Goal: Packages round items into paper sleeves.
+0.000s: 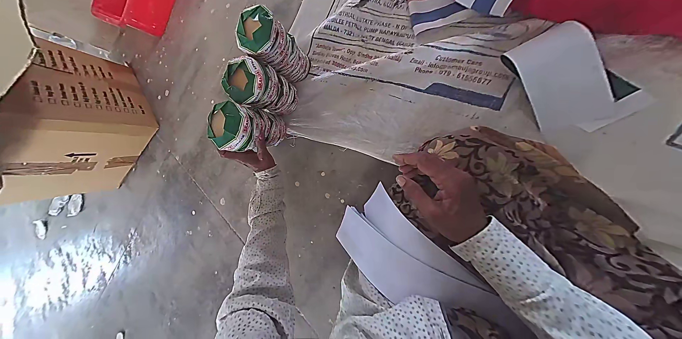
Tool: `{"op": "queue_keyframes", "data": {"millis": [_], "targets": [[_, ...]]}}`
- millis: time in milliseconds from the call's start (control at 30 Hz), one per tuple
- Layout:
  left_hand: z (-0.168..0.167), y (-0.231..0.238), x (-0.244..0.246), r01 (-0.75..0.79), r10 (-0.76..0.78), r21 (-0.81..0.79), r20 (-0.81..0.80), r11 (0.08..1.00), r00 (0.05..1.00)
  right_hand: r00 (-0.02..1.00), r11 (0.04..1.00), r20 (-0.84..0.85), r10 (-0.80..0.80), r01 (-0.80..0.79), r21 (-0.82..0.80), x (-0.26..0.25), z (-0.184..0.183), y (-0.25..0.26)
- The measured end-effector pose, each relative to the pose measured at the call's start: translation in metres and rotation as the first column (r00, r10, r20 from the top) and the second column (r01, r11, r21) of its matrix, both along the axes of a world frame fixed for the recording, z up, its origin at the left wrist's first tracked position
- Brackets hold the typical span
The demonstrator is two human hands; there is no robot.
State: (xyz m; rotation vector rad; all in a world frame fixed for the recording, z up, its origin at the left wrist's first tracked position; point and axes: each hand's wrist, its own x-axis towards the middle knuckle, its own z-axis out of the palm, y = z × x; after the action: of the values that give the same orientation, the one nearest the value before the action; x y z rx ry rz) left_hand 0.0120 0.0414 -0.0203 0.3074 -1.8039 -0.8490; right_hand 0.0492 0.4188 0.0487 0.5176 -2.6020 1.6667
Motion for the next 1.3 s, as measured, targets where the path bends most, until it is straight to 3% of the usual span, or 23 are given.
{"op": "queue_keyframes", "data": {"millis": [267, 533, 767, 900, 1000, 1067, 1167, 1233, 1300], "targets": [[0.003, -0.002, 0.000, 0.058, -0.061, 0.113, 0.025, 0.992, 0.998, 1.000, 1.000, -0.001, 0.003, -0.003, -0.005, 0.000, 0.000, -0.001], [0.008, 0.007, -0.001, -0.009, 0.000, 0.137, 0.066, 0.991, 0.998, 1.000, 1.000, -0.012, 0.000, 0.001, 0.019, -0.001, 0.001, 0.000], [0.002, 0.010, 0.014, 0.028, -0.026, -0.017, 0.121, 0.999, 0.992, 0.998, 0.979, 0.031, -0.058, 0.063, -0.194, 0.016, 0.013, 0.021], [0.013, 0.050, 0.034, -0.105, 0.110, -0.055, 0.110, 0.993, 0.988, 0.987, 0.959, 0.051, -0.153, 0.161, -0.235, 0.055, 0.029, 0.065], [0.029, 0.123, 0.045, 0.145, -0.146, 0.019, 0.063, 0.989, 0.987, 0.956, 0.913, 0.055, -0.289, 0.292, -0.284, 0.096, 0.050, 0.117], [0.031, 0.178, 0.046, 0.433, -0.434, 0.093, -0.007, 0.897, 0.901, 0.904, 0.857, 0.045, -0.426, 0.419, -0.299, 0.131, 0.070, 0.154], [0.058, 0.280, 0.035, 0.788, -0.791, 0.091, 0.006, 0.609, 0.611, 0.752, 0.753, -0.115, -0.650, 0.616, -0.231, 0.189, 0.101, 0.212], [0.085, 0.348, 0.031, 0.926, -0.927, 0.064, 0.075, 0.372, 0.367, 0.538, 0.602, -0.306, -0.785, 0.779, -0.173, 0.233, 0.121, 0.249], [0.117, 0.426, 0.047, 0.980, -0.993, 0.183, 0.103, 0.082, 0.064, 0.235, 0.322, -0.483, -0.843, 0.941, -0.104, 0.282, 0.141, 0.288]]}}
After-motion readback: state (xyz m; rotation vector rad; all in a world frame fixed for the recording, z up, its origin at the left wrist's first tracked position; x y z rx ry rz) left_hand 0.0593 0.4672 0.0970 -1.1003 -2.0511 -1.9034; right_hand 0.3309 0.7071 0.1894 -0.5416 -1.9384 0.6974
